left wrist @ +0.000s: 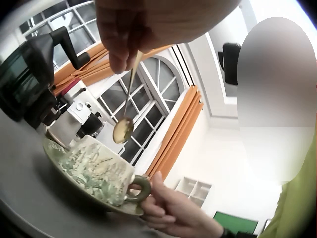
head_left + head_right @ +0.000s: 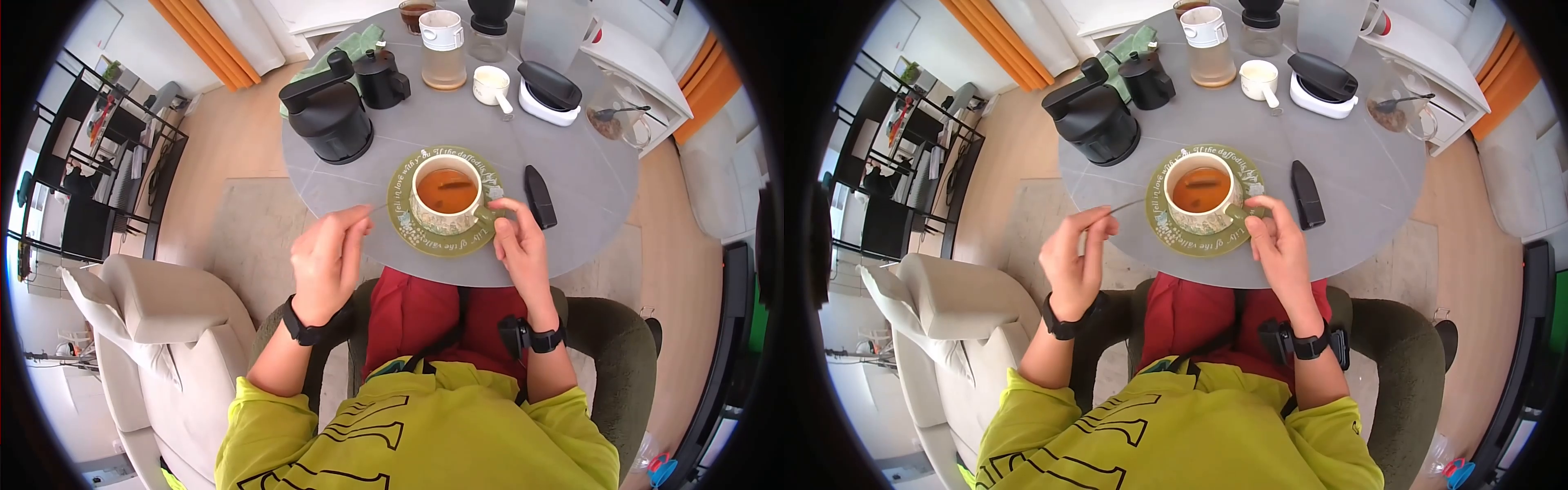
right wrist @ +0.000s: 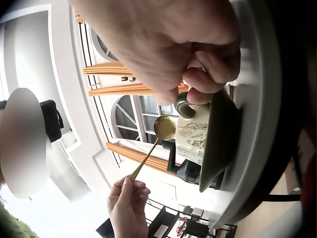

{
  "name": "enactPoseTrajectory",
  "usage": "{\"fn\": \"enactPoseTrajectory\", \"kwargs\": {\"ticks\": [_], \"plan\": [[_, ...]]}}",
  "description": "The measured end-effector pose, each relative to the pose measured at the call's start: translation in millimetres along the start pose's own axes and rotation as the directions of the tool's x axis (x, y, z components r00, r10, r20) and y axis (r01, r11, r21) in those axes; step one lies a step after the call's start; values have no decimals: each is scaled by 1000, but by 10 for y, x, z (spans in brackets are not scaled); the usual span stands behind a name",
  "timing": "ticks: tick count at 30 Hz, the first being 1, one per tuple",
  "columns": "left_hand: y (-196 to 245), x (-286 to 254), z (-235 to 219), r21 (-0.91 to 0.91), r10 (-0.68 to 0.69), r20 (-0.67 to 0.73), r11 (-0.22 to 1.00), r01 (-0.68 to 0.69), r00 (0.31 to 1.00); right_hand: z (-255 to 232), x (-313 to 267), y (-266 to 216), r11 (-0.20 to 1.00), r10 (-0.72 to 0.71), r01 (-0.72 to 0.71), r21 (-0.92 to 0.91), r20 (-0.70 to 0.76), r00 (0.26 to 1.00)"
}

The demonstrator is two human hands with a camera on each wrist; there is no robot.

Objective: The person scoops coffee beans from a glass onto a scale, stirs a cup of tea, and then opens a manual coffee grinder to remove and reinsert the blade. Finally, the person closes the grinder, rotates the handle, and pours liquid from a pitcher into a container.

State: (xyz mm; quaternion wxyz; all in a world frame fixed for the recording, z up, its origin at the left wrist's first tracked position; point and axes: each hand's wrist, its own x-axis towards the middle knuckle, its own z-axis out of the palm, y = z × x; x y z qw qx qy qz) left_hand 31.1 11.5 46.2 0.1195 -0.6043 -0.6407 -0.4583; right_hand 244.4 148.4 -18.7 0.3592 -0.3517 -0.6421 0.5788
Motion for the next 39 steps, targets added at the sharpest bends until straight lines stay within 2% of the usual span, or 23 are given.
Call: {"fn": "enactPoseTrajectory", "kwargs": {"ticks": [2,3,7,9,10,12,19,21,22,24,25,27,28,31,34,38,39], "plan": [[4,-30,52,-106,-159,69,980,166,985,-23,-8,-4,1000,0,0,-11,-5,1000],[11,-37,65,-148,-197,22,969,198,980,-39,-13,-7,1000,5,-5,-21,-12,1000],[-27,-51,97,-211,-230,-24,952,220,973,-97,-19,-2,998,0,-1,-57,-19,1000],[-86,-91,131,-303,-323,-5,903,306,946,-97,-19,-3,999,17,-18,-43,-20,1000],[-126,-113,131,-301,-319,-5,904,303,948,-98,-20,-7,999,15,-16,-40,-22,1000],[-189,-162,109,-286,-329,110,893,347,938,-97,-21,-10,999,21,-22,-33,-14,1000],[-215,-128,121,-428,-416,99,802,416,904,-110,6,54,997,20,-20,68,-2,1000],[-289,-104,175,-520,-490,159,696,495,857,-117,5,55,997,16,-16,75,4,1000],[-318,-71,198,-521,-486,158,698,491,860,-127,8,50,997,12,-12,77,1,1000],[-381,-7,244,-622,-624,187,523,583,759,-145,4,43,992,20,-21,125,7,1000],[-427,25,282,-623,-623,185,524,581,760,-149,6,43,992,18,-19,124,7,1000],[-523,77,369,-671,-710,249,363,646,658,-152,15,37,983,39,-33,183,-29,999],[-563,88,405,-675,-710,245,365,642,660,-152,19,21,983,34,-28,181,-27,999],[-637,87,497,-619,-674,408,292,729,616,-159,24,-9,982,89,-81,173,-42,995],[-597,41,511,-567,-672,460,281,775,580,-163,40,-7,983,109,-103,150,-33,993],[-646,-5,494,-522,-657,506,282,805,559,-155,78,6,987,140,-139,80,-10,990],[-658,-6,488,-485,-638,523,322,813,565,-150,86,11,988,145,-145,51,0,989]]}}
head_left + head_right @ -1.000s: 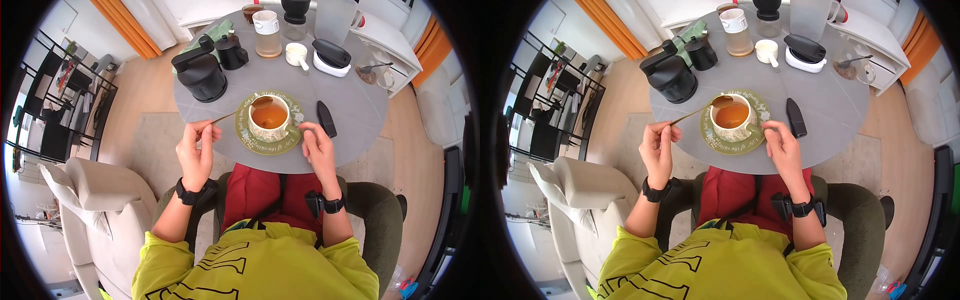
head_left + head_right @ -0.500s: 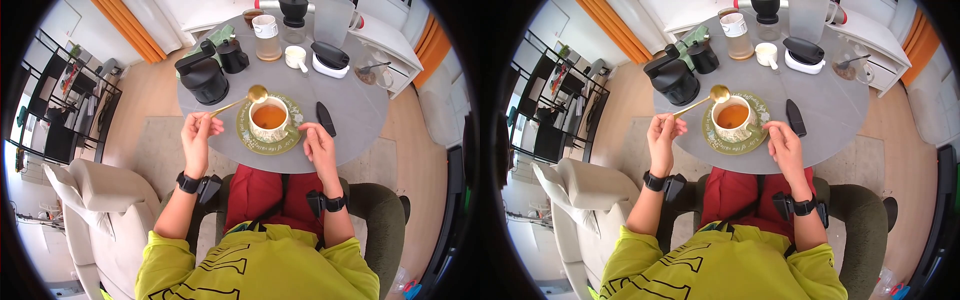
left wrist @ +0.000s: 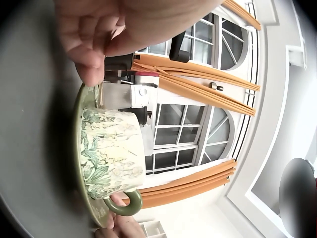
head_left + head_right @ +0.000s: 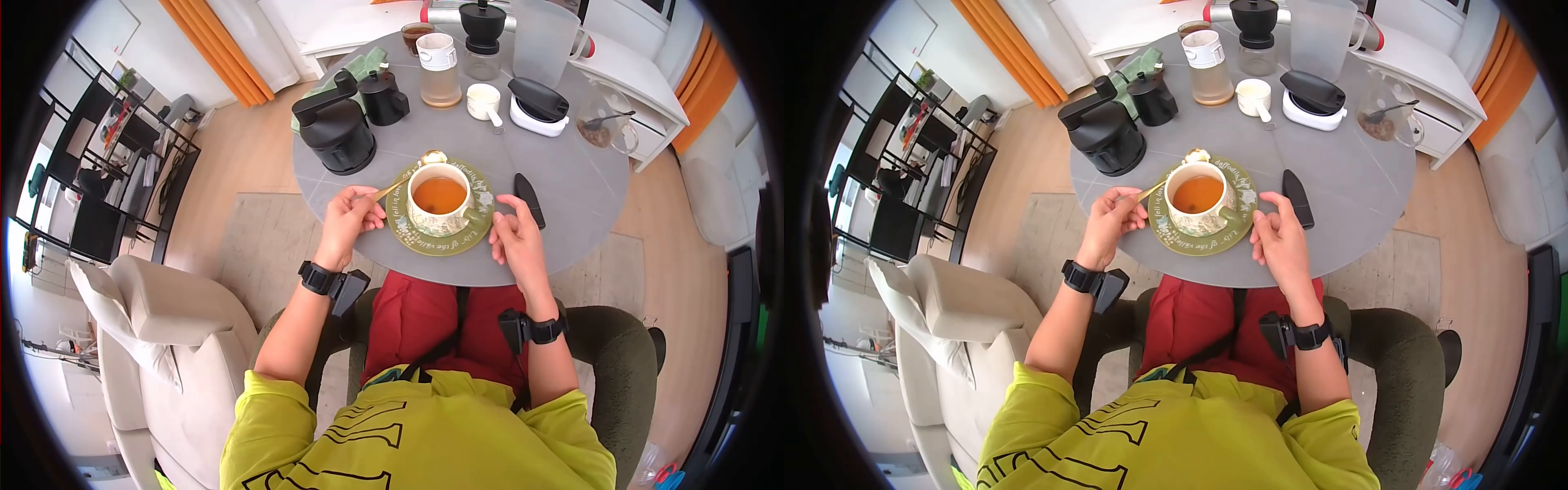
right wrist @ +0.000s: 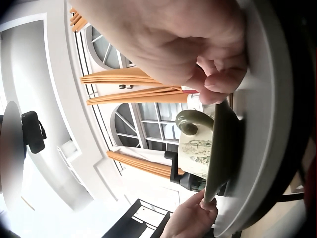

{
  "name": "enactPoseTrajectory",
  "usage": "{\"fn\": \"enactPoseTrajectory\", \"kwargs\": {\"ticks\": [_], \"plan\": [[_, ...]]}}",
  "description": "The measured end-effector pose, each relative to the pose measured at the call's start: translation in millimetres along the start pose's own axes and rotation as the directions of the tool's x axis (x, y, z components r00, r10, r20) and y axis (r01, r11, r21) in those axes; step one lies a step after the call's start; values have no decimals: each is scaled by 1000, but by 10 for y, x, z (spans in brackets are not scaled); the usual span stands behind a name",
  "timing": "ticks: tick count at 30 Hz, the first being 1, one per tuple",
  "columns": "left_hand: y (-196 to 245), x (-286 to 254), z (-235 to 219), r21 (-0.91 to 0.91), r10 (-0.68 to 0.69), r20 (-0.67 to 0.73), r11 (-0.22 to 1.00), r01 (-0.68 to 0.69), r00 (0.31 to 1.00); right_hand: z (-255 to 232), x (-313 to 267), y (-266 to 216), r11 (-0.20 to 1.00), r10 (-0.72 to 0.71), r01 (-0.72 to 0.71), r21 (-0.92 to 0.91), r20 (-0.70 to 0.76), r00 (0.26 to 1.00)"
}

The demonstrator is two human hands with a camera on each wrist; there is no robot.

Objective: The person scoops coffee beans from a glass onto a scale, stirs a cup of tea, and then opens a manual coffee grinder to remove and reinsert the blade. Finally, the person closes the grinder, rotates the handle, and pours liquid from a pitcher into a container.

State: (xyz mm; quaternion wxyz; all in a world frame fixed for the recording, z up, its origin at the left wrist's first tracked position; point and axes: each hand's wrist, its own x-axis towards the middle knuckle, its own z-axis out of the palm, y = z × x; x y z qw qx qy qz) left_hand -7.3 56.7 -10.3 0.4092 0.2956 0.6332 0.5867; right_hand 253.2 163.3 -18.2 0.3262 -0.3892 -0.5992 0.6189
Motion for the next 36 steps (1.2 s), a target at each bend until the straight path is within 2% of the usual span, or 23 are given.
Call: {"fn": "enactPoseTrajectory", "kwargs": {"ticks": [2,4,7,12,16,22,36], "plan": [[15,-12,-13,53,2,26,999,-4,1000,12,4,-28,1000,17,-17,-13,15,1000],[51,-38,-16,201,-17,84,980,0,996,24,7,-48,999,33,-33,-26,26,999],[72,-79,-10,240,-70,115,970,41,991,34,13,-58,998,54,-52,-40,52,997],[135,-185,30,135,-108,176,987,85,978,43,7,-80,988,137,-144,58,115,984],[144,-178,62,13,-115,191,993,115,975,49,29,-84,985,130,-143,97,130,983],[101,-23,61,5,-119,180,993,120,976,68,105,-140,990,130,-136,36,136,982],[157,622,139,0,-89,164,996,90,982,135,737,-199,993,121,-120,-19,74,990]]}}
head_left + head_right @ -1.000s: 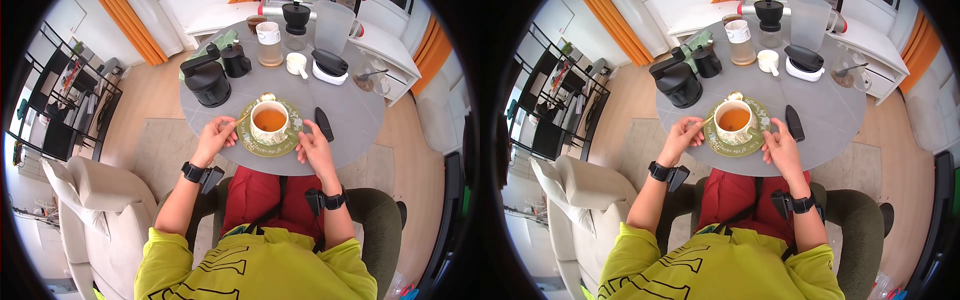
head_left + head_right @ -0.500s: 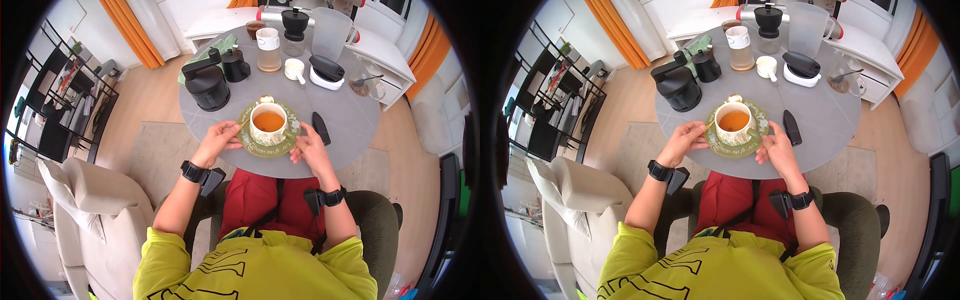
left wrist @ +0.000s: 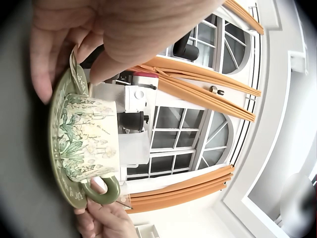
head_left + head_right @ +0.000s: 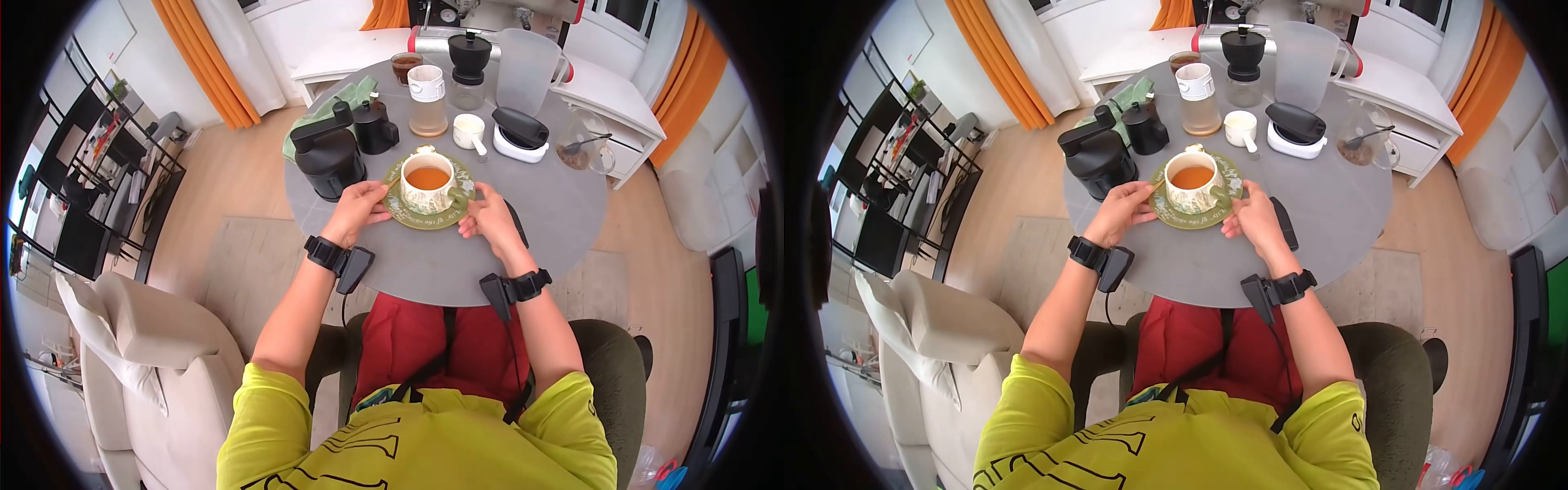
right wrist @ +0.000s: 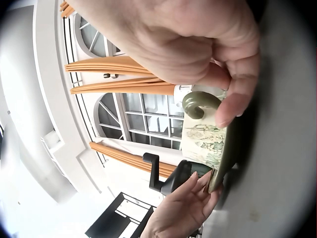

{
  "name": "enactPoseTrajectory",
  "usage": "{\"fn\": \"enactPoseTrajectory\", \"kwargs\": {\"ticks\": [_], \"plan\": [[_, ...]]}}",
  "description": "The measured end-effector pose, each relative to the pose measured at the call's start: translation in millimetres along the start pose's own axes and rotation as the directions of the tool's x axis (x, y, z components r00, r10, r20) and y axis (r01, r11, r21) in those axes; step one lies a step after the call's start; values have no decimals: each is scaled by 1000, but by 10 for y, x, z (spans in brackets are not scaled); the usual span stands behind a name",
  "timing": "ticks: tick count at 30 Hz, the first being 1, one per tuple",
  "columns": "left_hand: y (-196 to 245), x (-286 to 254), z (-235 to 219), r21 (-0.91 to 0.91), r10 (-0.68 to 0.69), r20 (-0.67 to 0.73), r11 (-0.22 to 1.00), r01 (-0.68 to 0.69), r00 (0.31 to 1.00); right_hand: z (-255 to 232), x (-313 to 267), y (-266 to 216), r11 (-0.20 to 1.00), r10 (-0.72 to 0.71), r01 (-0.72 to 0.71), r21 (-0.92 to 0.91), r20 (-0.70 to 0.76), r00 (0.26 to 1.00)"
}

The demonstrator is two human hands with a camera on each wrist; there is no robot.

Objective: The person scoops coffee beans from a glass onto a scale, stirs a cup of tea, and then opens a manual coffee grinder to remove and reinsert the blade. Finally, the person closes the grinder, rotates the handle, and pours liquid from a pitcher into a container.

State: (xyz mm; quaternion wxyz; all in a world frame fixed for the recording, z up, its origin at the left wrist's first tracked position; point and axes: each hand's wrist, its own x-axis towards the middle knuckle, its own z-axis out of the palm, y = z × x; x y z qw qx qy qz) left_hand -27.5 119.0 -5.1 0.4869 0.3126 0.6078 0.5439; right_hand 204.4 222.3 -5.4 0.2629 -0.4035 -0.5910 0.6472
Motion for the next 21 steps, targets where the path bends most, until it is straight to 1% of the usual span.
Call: {"fn": "enactPoseTrajectory", "kwargs": {"ticks": [5,8,11,13,15,17,19,20,21], "plan": [[31,106,5,7,1,-16,1000,-1,1000,16,51,-58,1000,11,-11,-9,-5,1000],[40,140,7,-4,-2,-49,1000,2,999,16,82,-79,1000,18,-18,-6,3,1000],[18,138,0,-2,-3,-40,1000,2,999,13,96,-69,1000,23,-23,-6,10,1000],[18,109,-2,-26,2,5,1000,-1,1000,7,93,-69,1000,22,-22,-10,12,1000],[21,76,20,-41,-2,12,999,3,1000,15,83,-77,1000,23,-22,-13,10,1000],[27,-2,43,-56,-5,19,998,6,1000,17,80,-64,1000,17,-17,-18,9,1000],[20,-149,87,-83,29,-47,996,-33,998,-5,56,-59,1000,9,-9,-24,4,1000],[34,-256,107,-85,32,-45,996,-36,998,-27,32,-65,997,-4,4,-83,7,1000],[51,-397,112,-11,40,-87,999,-42,995,-51,17,-82,989,-17,18,-145,12,1000]]}}
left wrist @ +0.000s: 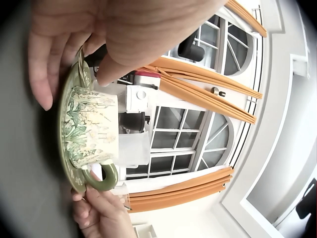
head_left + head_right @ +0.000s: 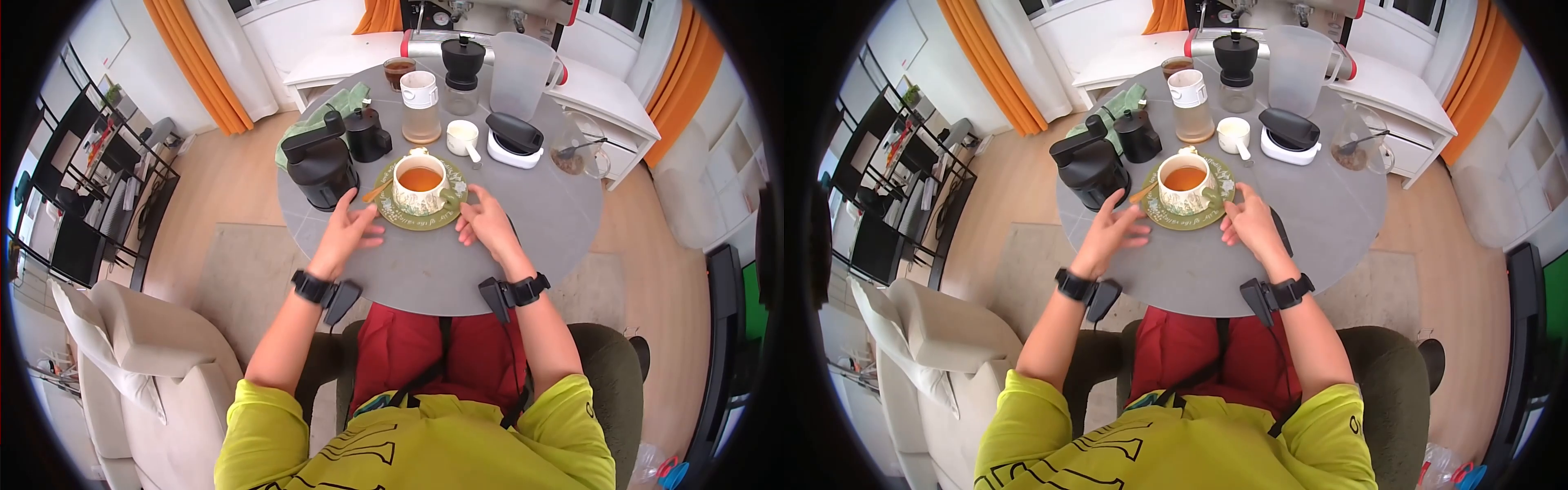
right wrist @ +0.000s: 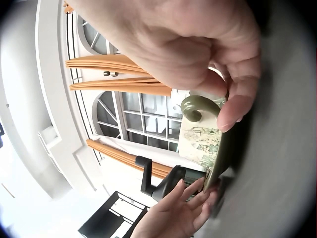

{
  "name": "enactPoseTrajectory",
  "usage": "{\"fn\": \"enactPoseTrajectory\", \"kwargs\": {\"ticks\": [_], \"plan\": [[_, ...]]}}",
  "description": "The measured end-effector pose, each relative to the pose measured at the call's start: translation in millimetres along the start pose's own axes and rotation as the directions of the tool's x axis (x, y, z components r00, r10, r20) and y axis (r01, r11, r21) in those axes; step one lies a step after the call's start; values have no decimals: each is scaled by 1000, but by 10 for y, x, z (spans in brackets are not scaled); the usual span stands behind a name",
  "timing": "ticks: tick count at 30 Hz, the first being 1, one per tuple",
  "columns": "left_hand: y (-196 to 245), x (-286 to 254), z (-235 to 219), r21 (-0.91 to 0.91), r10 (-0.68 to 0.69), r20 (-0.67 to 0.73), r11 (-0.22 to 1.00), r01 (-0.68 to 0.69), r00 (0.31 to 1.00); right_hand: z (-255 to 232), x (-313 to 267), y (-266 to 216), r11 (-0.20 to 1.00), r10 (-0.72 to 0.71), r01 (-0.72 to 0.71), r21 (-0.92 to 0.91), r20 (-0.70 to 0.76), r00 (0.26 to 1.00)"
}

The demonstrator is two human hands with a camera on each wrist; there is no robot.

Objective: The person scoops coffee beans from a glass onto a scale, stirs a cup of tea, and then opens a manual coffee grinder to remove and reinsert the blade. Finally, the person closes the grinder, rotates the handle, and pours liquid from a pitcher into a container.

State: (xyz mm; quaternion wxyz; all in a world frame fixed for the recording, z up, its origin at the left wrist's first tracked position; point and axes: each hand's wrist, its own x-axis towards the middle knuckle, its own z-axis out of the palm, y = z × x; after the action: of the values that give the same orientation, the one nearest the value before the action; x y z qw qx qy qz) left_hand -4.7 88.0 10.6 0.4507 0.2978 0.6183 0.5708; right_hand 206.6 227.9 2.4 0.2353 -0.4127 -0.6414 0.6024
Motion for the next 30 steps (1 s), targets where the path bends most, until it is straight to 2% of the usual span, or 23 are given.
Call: {"fn": "enactPoseTrajectory", "kwargs": {"ticks": [1,3,4,6,7,8,9,10,11,13,15,17,18,20,21,22,23,26,28,30], "plan": [[8,-138,-21,72,10,-45,997,-7,999,-40,-9,-30,1000,-1,1,-6,3,1000],[-40,-394,-124,117,24,1,993,-24,1000,-105,-41,-140,927,-213,151,-343,-152,965],[-43,-514,-187,166,33,53,985,-42,998,-119,-54,-240,925,-214,152,-347,-147,966],[187,-797,-288,258,61,111,962,-88,992,-191,-43,-450,879,-319,244,-410,-125,939],[388,-983,-305,284,221,70,930,-232,973,-208,-3,-504,873,-362,291,-391,-120,924],[597,-1172,-301,335,380,-24,875,-351,925,-223,55,-576,869,-353,269,-415,-141,925],[775,-1384,-258,324,568,-158,802,-501,808,-225,121,-648,885,-348,290,-365,-102,932],[916,-1586,-239,442,751,-241,649,-620,614,-230,167,-689,900,-336,303,-315,-57,940],[909,-1767,-386,381,884,-211,467,-798,416,-221,199,-726,899,-310,271,-344,-63,949],[732,-2115,-773,112,959,-242,178,-978,147,-157,329,-837,872,-353,332,-359,8,936],[1037,-2125,-502,140,972,-199,-101,-985,-127,-74,467,-854,864,-366,358,-355,46,929],[1103,-2163,-459,227,969,167,-218,-949,-182,9,632,-855,837,-411,423,-346,112,905],[1125,-2127,-425,237,970,169,-211,-948,-174,65,698,-858,840,-406,422,-340,122,906],[1190,-2026,-373,300,961,99,-278,-913,-260,188,789,-899,818,-409,440,-370,165,898],[1249,-2058,-387,365,970,145,-234,-901,-193,220,826,-939,792,-371,418,-445,194,908],[1288,-2126,-484,368,972,154,-225,-902,-180,271,858,-979,779,-359,409,-476,196,913],[1355,-2131,-549,410,961,107,-276,-870,-254,319,904,-971,758,-369,420,-500,202,907],[1425,-1870,-318,155,944,127,-323,-934,-305,372,1093,-963,706,-385,441,-553,223,896],[1395,-1866,-342,232,947,144,-313,-921,-286,402,1245,-936,694,-382,457,-556,253,889],[1384,-1905,-382,312,950,159,-306,-899,-268,446,1401,-901,576,-412,528,-624,335,847]]}}
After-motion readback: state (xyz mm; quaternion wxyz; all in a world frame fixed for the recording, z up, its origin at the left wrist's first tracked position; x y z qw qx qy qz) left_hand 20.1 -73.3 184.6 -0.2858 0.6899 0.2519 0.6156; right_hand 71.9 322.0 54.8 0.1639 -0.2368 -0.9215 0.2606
